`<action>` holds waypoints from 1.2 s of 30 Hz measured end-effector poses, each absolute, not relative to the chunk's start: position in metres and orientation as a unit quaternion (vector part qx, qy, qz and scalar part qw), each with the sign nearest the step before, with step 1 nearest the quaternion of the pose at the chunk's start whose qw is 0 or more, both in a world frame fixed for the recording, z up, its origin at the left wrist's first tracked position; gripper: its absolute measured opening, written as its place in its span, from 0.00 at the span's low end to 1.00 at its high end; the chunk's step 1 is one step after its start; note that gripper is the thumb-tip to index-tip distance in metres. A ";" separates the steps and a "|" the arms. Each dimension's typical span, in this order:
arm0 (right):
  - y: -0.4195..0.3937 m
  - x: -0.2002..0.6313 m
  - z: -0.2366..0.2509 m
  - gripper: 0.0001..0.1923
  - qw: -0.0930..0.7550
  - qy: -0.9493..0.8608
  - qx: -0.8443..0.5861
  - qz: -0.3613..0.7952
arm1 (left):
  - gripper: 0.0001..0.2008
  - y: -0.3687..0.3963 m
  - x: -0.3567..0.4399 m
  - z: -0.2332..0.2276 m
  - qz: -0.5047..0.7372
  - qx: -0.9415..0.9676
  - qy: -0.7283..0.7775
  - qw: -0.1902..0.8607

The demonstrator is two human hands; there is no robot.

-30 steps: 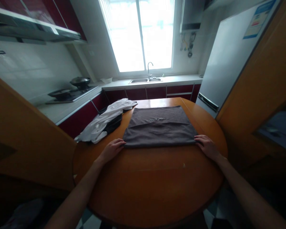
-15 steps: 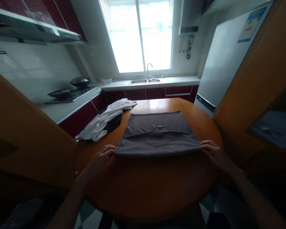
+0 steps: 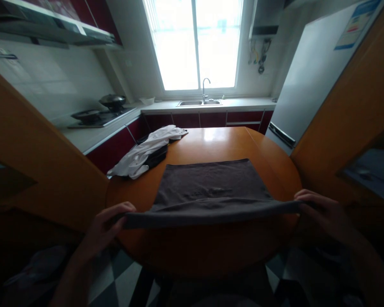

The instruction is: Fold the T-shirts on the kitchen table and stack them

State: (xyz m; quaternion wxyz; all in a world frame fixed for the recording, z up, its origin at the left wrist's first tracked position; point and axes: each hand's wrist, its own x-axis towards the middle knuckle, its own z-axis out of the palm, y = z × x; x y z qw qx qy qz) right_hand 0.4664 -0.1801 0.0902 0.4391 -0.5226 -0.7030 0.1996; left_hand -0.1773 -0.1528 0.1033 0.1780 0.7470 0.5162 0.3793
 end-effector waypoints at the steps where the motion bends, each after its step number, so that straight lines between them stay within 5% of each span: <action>1: -0.175 0.467 0.095 0.12 0.437 -0.700 -0.527 0.203 | 0.10 -0.150 -0.177 0.106 0.387 0.738 0.522 0.181; 11: -0.033 0.455 0.107 0.23 0.433 -0.652 -0.591 0.198 | 0.18 -0.037 -0.155 0.124 0.407 0.662 0.613 0.142; 17: 0.052 0.435 0.063 0.21 0.388 -0.640 -0.599 0.287 | 0.24 0.055 -0.144 0.078 0.359 0.675 0.610 0.209; 26: 0.088 0.447 0.037 0.19 0.387 -0.602 -0.615 0.331 | 0.28 0.083 -0.152 0.058 0.336 0.664 0.629 0.224; 36: 0.128 0.432 0.002 0.15 0.342 -0.632 -0.655 0.231 | 0.25 0.123 -0.152 0.019 0.294 0.694 0.637 0.160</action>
